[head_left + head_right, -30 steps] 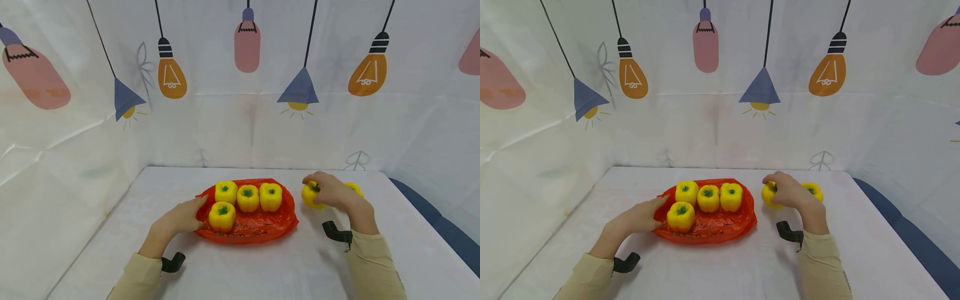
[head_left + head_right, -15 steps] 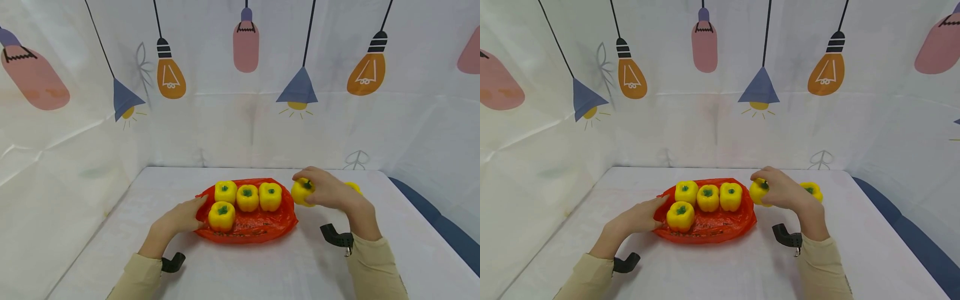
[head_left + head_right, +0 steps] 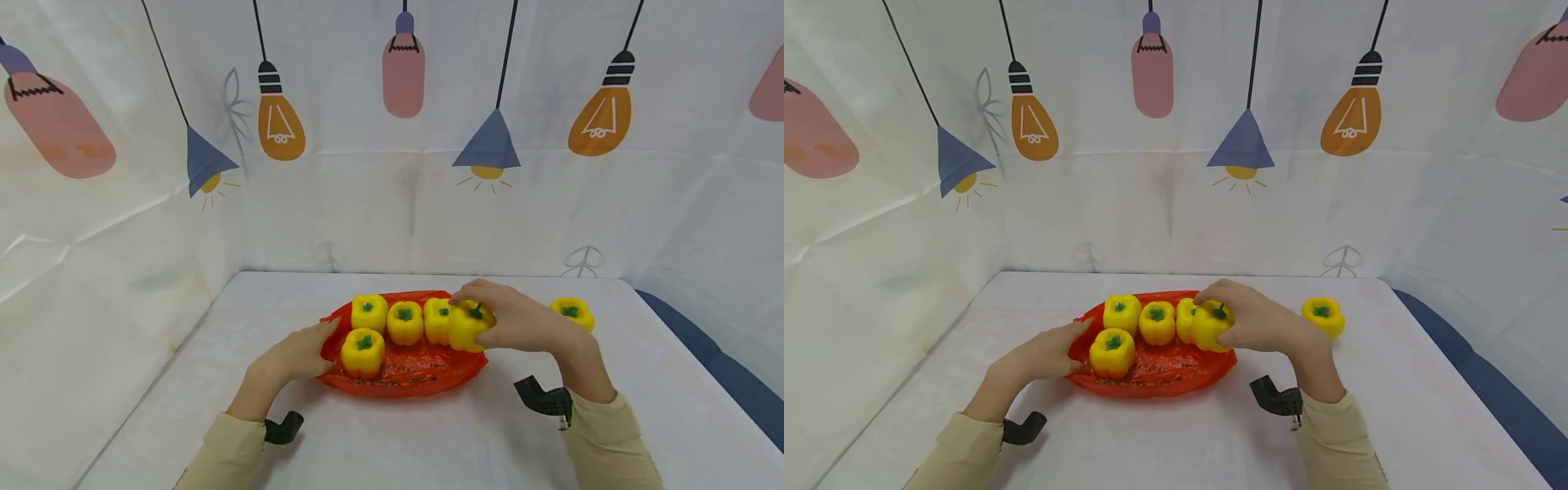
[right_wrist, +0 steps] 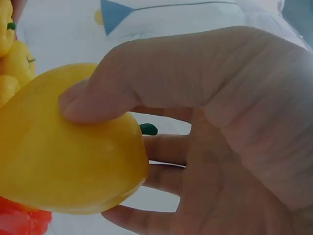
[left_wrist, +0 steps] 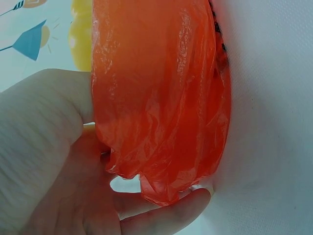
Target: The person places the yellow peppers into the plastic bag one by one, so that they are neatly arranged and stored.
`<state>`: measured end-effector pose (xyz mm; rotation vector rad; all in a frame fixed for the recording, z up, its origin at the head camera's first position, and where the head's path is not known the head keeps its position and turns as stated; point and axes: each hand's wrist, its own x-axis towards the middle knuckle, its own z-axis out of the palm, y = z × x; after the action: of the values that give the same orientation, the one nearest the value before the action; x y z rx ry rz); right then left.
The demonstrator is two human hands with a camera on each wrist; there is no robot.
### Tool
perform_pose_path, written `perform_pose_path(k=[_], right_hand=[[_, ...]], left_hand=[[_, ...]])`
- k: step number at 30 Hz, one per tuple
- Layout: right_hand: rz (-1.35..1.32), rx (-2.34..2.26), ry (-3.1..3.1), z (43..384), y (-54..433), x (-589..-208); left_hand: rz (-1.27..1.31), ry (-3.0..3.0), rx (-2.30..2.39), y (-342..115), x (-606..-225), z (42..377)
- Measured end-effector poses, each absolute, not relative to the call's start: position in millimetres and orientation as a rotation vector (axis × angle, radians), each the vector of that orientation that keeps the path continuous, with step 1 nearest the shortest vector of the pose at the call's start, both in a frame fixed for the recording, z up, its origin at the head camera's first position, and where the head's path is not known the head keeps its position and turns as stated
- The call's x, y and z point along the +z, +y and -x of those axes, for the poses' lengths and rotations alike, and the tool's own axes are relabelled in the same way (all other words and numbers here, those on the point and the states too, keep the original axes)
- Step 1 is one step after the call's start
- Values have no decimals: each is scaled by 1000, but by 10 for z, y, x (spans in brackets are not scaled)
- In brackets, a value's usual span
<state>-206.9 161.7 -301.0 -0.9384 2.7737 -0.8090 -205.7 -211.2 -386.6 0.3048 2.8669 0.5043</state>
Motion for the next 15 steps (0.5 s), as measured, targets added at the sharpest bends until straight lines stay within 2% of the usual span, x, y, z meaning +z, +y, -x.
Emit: perform_pose_path(k=[9, 15], right_hand=[[1076, -806, 2625, 2049, 1277, -3116], [1057, -786, 2573, 2036, 1095, -3242]], left_hand=[[-302, 2862, 507, -2122, -3866, 2060], [-332, 2864, 495, -2125, -3861, 2068]])
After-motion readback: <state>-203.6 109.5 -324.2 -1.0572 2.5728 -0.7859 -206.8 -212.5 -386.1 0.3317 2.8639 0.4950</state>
